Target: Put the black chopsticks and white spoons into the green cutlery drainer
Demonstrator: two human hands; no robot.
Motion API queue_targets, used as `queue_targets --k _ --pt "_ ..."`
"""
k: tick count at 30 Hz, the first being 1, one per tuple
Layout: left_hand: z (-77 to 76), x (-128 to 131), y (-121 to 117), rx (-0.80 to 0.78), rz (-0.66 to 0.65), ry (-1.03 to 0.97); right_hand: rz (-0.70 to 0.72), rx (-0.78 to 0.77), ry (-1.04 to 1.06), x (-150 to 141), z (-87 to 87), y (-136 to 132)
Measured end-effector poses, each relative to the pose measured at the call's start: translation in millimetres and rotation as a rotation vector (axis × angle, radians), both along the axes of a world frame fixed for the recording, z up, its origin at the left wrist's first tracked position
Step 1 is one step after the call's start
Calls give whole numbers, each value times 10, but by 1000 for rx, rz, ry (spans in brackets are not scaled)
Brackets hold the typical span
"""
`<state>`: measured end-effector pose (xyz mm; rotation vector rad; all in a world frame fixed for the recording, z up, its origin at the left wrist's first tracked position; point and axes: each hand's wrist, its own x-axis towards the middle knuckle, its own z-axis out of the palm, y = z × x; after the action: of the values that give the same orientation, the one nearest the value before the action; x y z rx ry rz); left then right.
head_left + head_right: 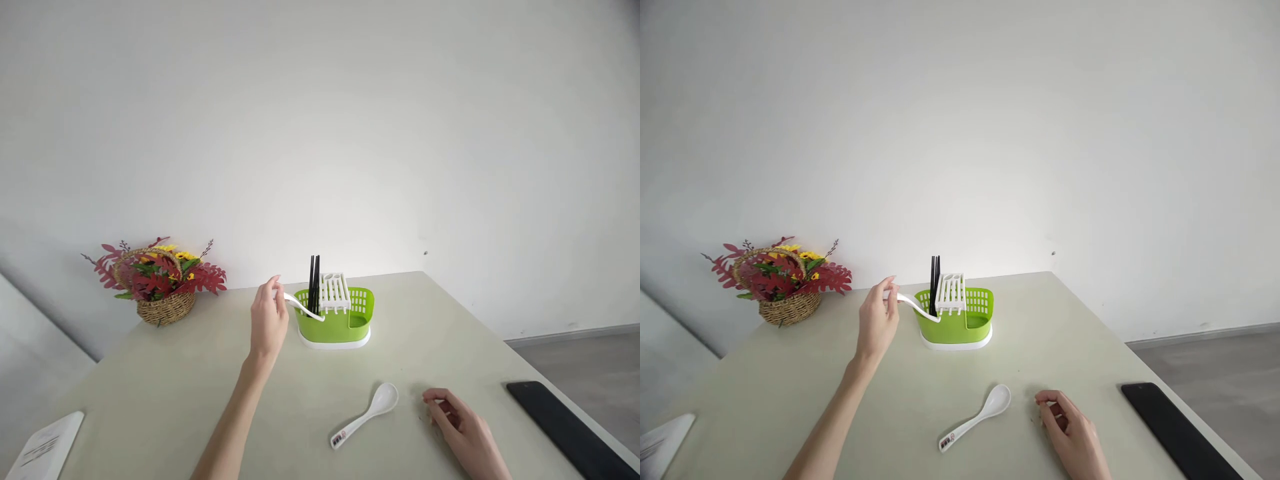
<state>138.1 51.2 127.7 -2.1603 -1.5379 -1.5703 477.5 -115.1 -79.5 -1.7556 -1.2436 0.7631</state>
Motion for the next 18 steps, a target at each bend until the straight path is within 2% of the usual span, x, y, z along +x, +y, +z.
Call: queue_targets --k 4,7,12,15,18 --pt "61 -19 -56 79 44 80 -1 8 -10 -12 9 -12" --pt "7 9 -49 60 34 156 -35 40 -9 -23 21 -16" --pt "-314 90 11 -60 -30 228 9 -11 4 -3 30 -4" --pt "-512 119 35 -106 -73 270 -13 12 -1 -2 31 -5" --pt "-617 148 43 -135 -88 297 -22 31 8 -4 33 -4"
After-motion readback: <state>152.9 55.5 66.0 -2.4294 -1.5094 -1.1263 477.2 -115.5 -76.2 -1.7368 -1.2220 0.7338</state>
